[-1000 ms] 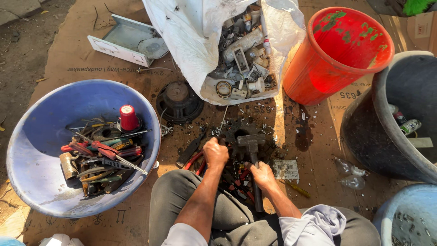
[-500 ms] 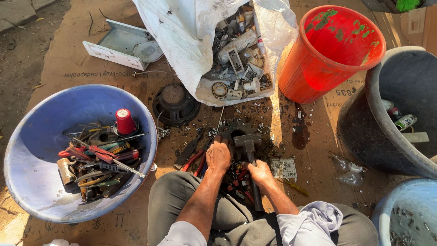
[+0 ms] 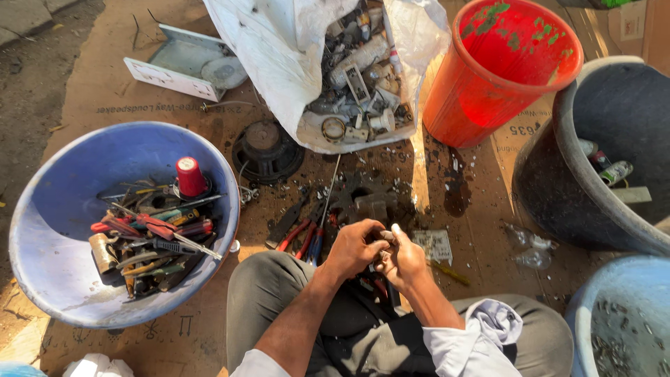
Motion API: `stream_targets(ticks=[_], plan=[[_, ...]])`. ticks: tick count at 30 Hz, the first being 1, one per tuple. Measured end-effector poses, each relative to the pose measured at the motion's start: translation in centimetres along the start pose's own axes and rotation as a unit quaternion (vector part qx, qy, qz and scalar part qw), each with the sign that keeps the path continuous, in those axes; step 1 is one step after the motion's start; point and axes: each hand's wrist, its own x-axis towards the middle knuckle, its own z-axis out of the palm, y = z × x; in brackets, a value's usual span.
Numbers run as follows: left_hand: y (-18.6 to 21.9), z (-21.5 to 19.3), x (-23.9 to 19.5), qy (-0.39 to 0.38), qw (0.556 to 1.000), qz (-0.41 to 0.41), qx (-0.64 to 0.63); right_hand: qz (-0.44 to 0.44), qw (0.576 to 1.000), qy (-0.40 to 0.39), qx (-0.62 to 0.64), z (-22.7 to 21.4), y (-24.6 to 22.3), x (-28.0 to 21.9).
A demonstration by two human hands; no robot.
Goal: The person sits on the ground and uses a hammer to break apart various electronic components, including a cylindrical can and a small rectangular device. They place the broken pieces into a nearby bucket.
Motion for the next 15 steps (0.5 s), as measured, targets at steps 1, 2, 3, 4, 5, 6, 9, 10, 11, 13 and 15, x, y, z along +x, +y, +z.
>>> stream_targets(ticks=[1,2,3,4,5,6,9,10,11,13,15], plan=[[0.0,0.1,-0.4,-0.017,0.999,0.029,-0.011,0.026,0.999,-0.003,0.030,-0.2,-0.5,0.0],[-0.6,0.0,-0.2,0.034,0.999,-0.037,-0.005,0.052,0.997,-0.005,0.062,-0.6,-1.2,-0.3],[-1.7,-0.4,0.7,0.085,0.991,-0.103,0.001,0.006,1.000,0.014,0.018,-1.1,-2.3,-0.8],[-3.0,-0.6,1.0,0.137,0.976,-0.170,0.008,-0.037,0.998,0.032,-0.029,-1.9,-3.7,-1.8],[-4.4,-0.8,0.8,0.105,0.973,-0.191,0.074,-0.082,0.993,0.052,-0.071,-2.8,-5.3,-3.1],[-6.0,-0.9,1.0,0.072,0.966,-0.207,0.140,-0.150,0.979,0.075,-0.118,-3.9,-7.3,-4.7],[-9.7,1.1,0.0,-0.071,0.915,-0.234,0.321,-0.329,0.887,0.180,-0.267,-7.9,-12.6,-11.3],[-10.6,2.2,-0.5,-0.127,0.887,-0.237,0.376,-0.375,0.839,0.237,-0.316,-9.6,-13.7,-14.0],[-11.4,3.0,-1.0,-0.178,0.879,-0.207,0.391,-0.413,0.768,0.287,-0.396,-11.2,-14.4,-16.9],[-12.6,4.4,-1.3,-0.275,0.855,-0.142,0.417,-0.445,0.576,0.398,-0.559,-13.9,-15.3,-21.2],[-13.5,5.2,-0.8,-0.315,0.834,-0.187,0.413,-0.379,0.389,0.477,-0.691,-15.6,-15.3,-23.8]])
